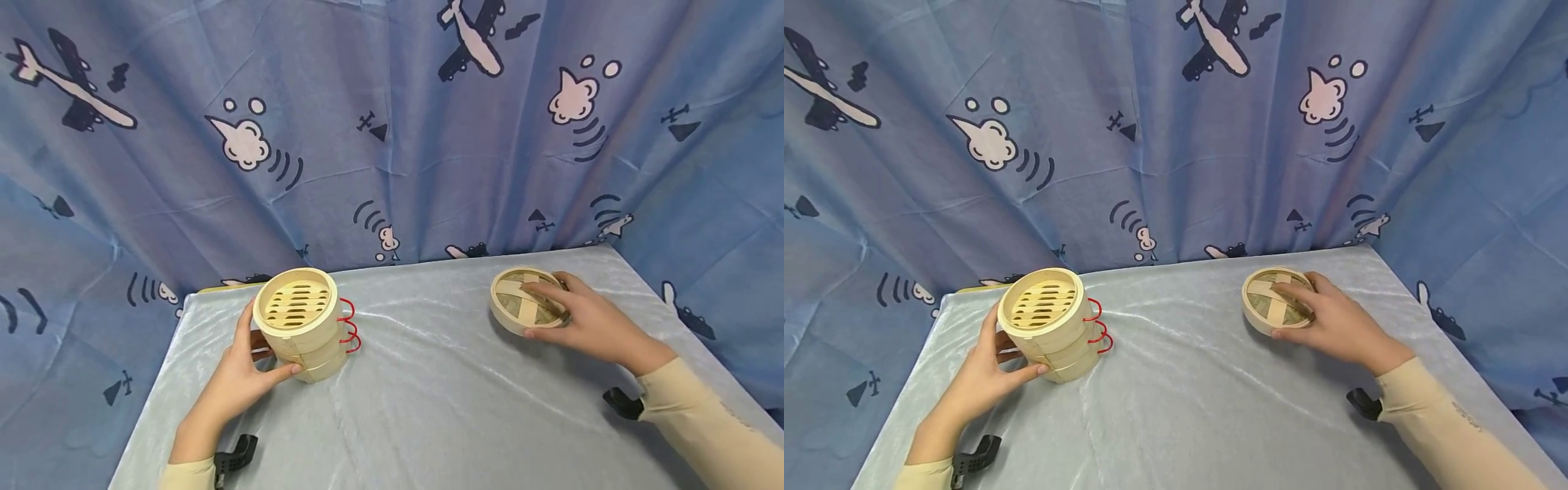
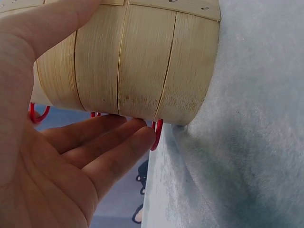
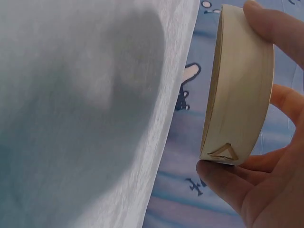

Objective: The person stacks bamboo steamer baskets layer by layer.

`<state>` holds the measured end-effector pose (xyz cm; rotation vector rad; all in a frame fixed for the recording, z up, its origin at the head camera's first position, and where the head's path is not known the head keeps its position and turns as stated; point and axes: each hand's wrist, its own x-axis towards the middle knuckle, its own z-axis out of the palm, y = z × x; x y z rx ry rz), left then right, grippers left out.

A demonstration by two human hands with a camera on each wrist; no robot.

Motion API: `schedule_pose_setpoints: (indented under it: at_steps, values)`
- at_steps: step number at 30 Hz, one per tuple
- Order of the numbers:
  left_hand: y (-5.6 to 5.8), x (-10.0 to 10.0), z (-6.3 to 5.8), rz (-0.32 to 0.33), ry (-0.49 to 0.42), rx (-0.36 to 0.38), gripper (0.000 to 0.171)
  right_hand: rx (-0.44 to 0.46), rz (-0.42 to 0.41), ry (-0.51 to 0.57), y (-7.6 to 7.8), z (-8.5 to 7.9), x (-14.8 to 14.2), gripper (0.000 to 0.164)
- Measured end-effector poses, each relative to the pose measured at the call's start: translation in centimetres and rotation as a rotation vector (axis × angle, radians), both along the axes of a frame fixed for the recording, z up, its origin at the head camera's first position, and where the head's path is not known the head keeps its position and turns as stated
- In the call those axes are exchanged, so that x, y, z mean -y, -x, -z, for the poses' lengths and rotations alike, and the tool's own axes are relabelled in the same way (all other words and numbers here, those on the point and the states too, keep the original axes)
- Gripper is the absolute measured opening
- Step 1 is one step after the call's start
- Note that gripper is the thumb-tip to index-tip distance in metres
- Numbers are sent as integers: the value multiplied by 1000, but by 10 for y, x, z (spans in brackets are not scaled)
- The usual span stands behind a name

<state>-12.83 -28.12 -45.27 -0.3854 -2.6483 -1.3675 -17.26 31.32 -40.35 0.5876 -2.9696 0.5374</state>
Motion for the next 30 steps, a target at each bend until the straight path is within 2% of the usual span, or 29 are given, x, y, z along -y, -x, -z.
schedule_pose_setpoints:
  at_steps: [14,18,24,30]
  values:
    - [4,6,3,0,11,9,140,-3,-78,25,10,3,34,84]
    - [4,5,2,-1,4,10,140,-2,-104,36,16,8,45,83]
    - [4,5,2,-8,6,11,139,8,-145,46,24,13,65,84]
    - [4,3,2,-7,-5,16,137,-7,-197,49,31,10,91,86]
